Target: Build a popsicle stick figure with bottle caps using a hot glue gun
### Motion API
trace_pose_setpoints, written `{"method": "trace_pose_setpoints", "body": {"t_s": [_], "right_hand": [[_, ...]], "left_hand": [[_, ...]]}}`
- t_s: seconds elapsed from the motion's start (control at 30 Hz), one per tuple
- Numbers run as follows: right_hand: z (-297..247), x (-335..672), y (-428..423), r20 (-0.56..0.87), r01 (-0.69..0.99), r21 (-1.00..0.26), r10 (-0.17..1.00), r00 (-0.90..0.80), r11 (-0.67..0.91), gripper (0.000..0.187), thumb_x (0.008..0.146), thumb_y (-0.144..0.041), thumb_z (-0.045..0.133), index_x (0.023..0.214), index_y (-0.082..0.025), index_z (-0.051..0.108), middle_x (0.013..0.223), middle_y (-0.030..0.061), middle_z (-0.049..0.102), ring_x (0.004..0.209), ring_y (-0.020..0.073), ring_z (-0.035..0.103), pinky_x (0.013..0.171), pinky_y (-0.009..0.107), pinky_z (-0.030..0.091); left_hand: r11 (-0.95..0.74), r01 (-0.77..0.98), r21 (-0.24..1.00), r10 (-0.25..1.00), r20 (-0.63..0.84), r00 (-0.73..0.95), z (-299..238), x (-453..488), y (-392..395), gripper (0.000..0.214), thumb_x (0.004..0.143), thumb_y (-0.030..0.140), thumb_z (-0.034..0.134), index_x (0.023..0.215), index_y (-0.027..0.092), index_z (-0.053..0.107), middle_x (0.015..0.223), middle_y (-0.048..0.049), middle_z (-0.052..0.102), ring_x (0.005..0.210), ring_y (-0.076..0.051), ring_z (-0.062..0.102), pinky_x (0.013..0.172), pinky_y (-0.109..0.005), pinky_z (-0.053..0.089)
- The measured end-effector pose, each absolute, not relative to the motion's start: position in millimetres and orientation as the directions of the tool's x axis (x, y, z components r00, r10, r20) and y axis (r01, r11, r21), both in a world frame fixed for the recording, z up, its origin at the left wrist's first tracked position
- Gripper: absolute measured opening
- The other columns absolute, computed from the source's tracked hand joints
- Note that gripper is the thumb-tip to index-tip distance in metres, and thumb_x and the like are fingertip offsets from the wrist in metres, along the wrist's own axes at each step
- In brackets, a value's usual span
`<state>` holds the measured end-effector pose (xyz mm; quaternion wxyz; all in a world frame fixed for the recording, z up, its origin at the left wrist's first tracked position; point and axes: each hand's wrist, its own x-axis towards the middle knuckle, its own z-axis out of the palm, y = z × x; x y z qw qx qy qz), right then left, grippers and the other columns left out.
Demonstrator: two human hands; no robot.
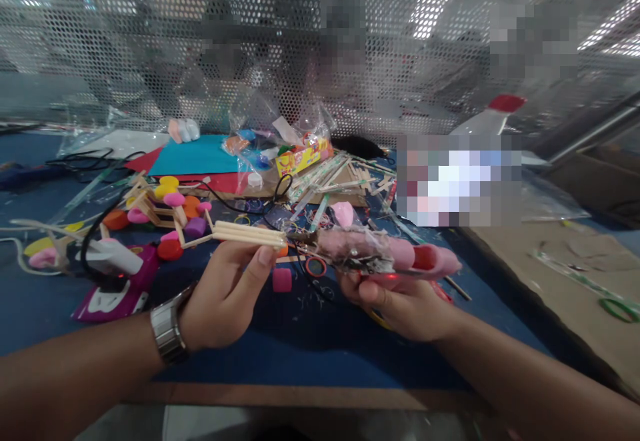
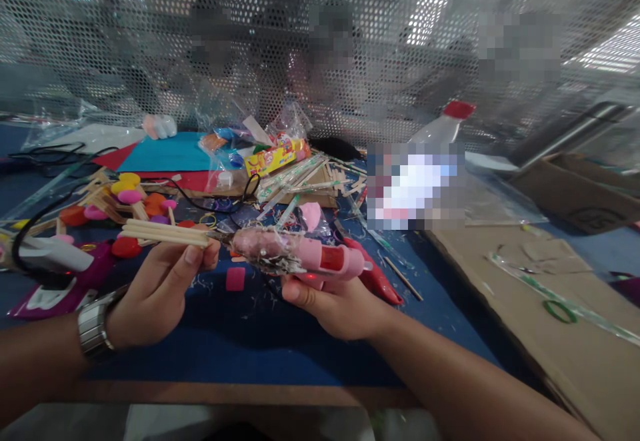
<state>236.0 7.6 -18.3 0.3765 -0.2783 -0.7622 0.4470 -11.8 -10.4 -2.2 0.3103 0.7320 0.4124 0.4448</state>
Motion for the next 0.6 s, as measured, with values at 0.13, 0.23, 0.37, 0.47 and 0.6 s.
{"method": "trace_pose_setpoints", "body": {"t_s": [0.13, 0.23, 0.37, 0.47, 0.6], "right_hand": [[-14.6, 236.3, 8.7, 0.304, 0.06, -0.907, 0.745, -0.593, 0.418, 0.056, 0.096, -0.075, 0.052, 0.072, -0.024, 0.049, 0.06, -0.0025, 0.045, 0.054, 0.0142, 0.04, 0.048, 0.029, 0.04], [-19.0, 238.5, 8.8, 0.304, 0.051, -0.908, 0.74, -0.6, 0.415, 0.055, 0.097, -0.073, 0.052, 0.072, -0.024, 0.05, 0.061, -0.0016, 0.045, 0.057, 0.0156, 0.041, 0.05, 0.031, 0.04], [-26.4, 241.9, 8.4, 0.331, 0.016, -0.903, 0.72, -0.61, 0.429, 0.051, 0.1, -0.066, 0.053, 0.074, -0.023, 0.05, 0.064, -0.0026, 0.045, 0.055, 0.0129, 0.04, 0.048, 0.028, 0.037], [-26.3, 241.7, 8.3, 0.341, 0.011, -0.898, 0.711, -0.615, 0.44, 0.049, 0.101, -0.065, 0.053, 0.075, -0.023, 0.05, 0.064, -0.0035, 0.045, 0.054, 0.012, 0.039, 0.047, 0.027, 0.036], [-22.6, 239.0, 9.1, 0.342, 0.022, -0.894, 0.712, -0.613, 0.448, 0.051, 0.099, -0.068, 0.053, 0.073, -0.024, 0.053, 0.063, -0.0019, 0.044, 0.062, 0.0167, 0.047, 0.055, 0.031, 0.046]], "left_hand": [[-0.468, 0.319, 0.824, 0.879, 0.399, 0.26, -2.8, -11.7, -9.8, 0.054, 0.109, 0.054, 0.037, 0.069, 0.021, 0.049, 0.07, -0.0013, 0.051, 0.07, -0.018, 0.05, 0.069, -0.032, 0.042], [-0.471, 0.311, 0.825, 0.878, 0.403, 0.258, -3.2, -11.6, -9.4, 0.053, 0.11, 0.053, 0.038, 0.07, 0.02, 0.05, 0.071, -0.0012, 0.051, 0.07, -0.017, 0.049, 0.069, -0.032, 0.041], [-0.464, 0.289, 0.838, 0.879, 0.394, 0.27, -3.4, -11.8, -9.6, 0.053, 0.11, 0.053, 0.038, 0.069, 0.02, 0.049, 0.071, -0.001, 0.05, 0.07, -0.017, 0.048, 0.068, -0.033, 0.04], [-0.451, 0.279, 0.848, 0.884, 0.381, 0.27, -3.5, -12.1, -9.9, 0.053, 0.109, 0.053, 0.038, 0.068, 0.021, 0.046, 0.07, -0.0004, 0.047, 0.069, -0.017, 0.045, 0.068, -0.033, 0.039], [-0.448, 0.273, 0.851, 0.885, 0.38, 0.268, -4.0, -11.7, -9.1, 0.053, 0.11, 0.053, 0.037, 0.069, 0.021, 0.046, 0.07, -0.0003, 0.046, 0.069, -0.017, 0.044, 0.068, -0.033, 0.038]]}}
